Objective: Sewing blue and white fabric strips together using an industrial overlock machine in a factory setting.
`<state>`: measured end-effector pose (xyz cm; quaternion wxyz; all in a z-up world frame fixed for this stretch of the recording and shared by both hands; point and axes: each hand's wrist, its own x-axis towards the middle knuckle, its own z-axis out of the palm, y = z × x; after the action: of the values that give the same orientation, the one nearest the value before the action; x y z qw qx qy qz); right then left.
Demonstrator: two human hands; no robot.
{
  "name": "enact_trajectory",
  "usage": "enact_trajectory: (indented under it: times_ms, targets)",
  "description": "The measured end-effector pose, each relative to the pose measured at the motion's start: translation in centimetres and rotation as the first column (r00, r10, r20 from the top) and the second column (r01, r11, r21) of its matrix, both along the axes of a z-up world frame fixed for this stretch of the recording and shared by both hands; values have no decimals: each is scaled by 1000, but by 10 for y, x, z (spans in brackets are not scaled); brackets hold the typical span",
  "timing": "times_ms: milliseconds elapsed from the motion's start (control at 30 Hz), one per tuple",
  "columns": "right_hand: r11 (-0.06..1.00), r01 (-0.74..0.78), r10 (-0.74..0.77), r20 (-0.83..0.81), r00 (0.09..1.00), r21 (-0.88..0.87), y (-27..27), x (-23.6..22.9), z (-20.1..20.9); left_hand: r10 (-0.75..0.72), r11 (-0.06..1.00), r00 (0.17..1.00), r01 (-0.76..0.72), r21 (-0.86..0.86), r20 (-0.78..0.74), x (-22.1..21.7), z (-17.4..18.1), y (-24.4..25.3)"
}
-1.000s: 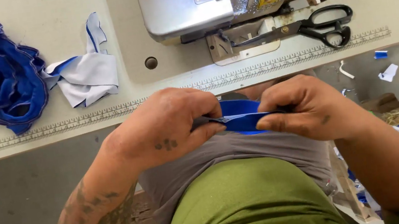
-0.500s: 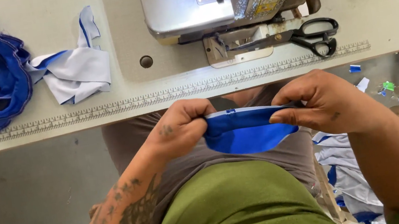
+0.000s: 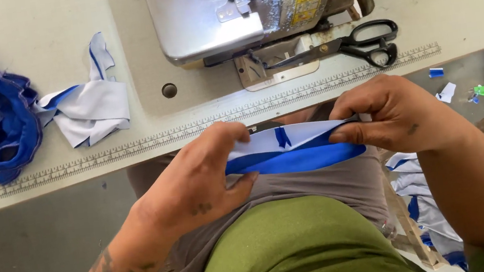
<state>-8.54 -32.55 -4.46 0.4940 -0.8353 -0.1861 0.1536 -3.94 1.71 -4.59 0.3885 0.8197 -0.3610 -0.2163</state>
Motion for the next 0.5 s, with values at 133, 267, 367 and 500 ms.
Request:
enact_trajectory:
  times_ms: [133,267,367,500]
  targets:
    - [999,2,-2,9,1000,32,-5,-1,6,-146,984,946,170,-61,289,3,-2,-1]
    - [999,-6,3,69,998,45,-5,-1,8,-54,954,944,146,-262,326,9,-6,-3]
    - [996,19,-23,54,998,85,-5,-2,6,19,953,959,68,-295,282,11,1,-3]
    - [995,47,-52,62,997,84,-3,-4,5,108,957,954,-23,-290,280,11,10,-7]
